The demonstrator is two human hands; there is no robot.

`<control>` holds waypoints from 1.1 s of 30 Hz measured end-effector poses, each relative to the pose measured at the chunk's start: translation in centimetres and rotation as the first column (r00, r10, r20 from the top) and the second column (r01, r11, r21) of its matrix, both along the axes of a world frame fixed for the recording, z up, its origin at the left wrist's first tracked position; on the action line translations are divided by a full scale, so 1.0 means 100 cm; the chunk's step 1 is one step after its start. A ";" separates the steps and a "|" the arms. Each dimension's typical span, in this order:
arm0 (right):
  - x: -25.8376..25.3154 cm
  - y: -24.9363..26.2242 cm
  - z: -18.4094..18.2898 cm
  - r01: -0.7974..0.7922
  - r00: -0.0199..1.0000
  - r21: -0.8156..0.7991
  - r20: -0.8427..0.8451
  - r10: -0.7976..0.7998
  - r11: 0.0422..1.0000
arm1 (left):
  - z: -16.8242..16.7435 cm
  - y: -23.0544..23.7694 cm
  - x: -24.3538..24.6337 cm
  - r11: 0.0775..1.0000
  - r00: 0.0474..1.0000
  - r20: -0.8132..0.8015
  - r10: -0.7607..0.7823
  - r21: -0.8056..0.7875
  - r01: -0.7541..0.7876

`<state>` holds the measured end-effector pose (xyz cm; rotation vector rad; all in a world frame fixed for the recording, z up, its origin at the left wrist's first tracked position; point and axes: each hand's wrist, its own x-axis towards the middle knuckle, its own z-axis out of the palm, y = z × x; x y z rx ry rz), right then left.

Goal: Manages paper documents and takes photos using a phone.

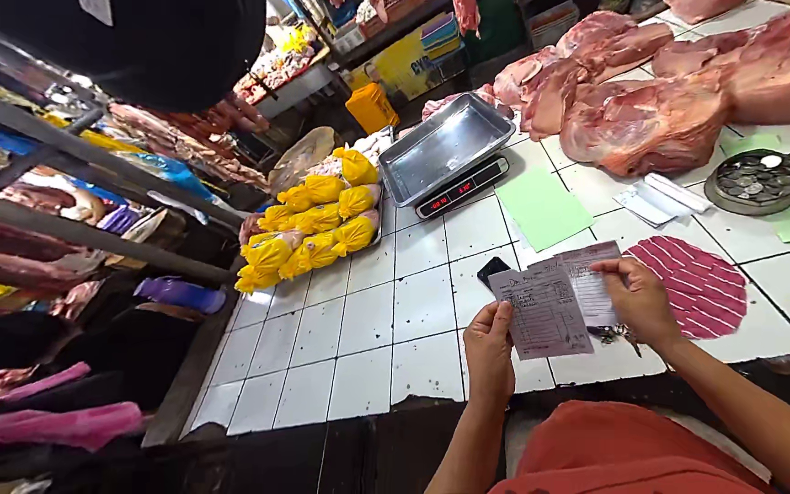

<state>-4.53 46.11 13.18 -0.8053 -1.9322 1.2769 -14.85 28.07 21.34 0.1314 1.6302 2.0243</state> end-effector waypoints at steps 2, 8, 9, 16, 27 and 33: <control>0.005 -0.007 0.005 -0.126 0.992 -0.118 -0.041 0.122 0.985 | -0.001 0.003 0.005 1.000 1.000 -0.002 0.030 0.002 -0.030; -0.001 -0.044 0.030 -0.182 0.961 -0.238 -0.248 0.122 0.954 | -0.008 0.011 0.006 0.999 0.991 -0.133 0.007 -0.033 -0.011; -0.003 -0.044 0.032 -0.154 0.961 -0.252 -0.263 0.085 0.955 | -0.007 0.011 0.005 0.999 0.992 -0.113 -0.047 -0.022 0.045; 0.019 -0.042 0.067 -0.068 0.963 -0.551 -0.255 -0.090 0.832 | 0.005 0.014 -0.020 0.770 0.736 0.263 -0.624 0.366 0.522; 0.061 -0.052 0.067 0.201 0.870 -0.665 -0.216 -0.442 0.719 | -0.036 0.075 -0.018 0.314 0.257 0.181 -0.949 0.559 0.768; 0.101 -0.038 0.063 0.237 0.826 -0.690 -0.228 -0.516 0.684 | -0.037 0.104 0.024 0.263 0.171 0.218 -0.961 0.522 0.811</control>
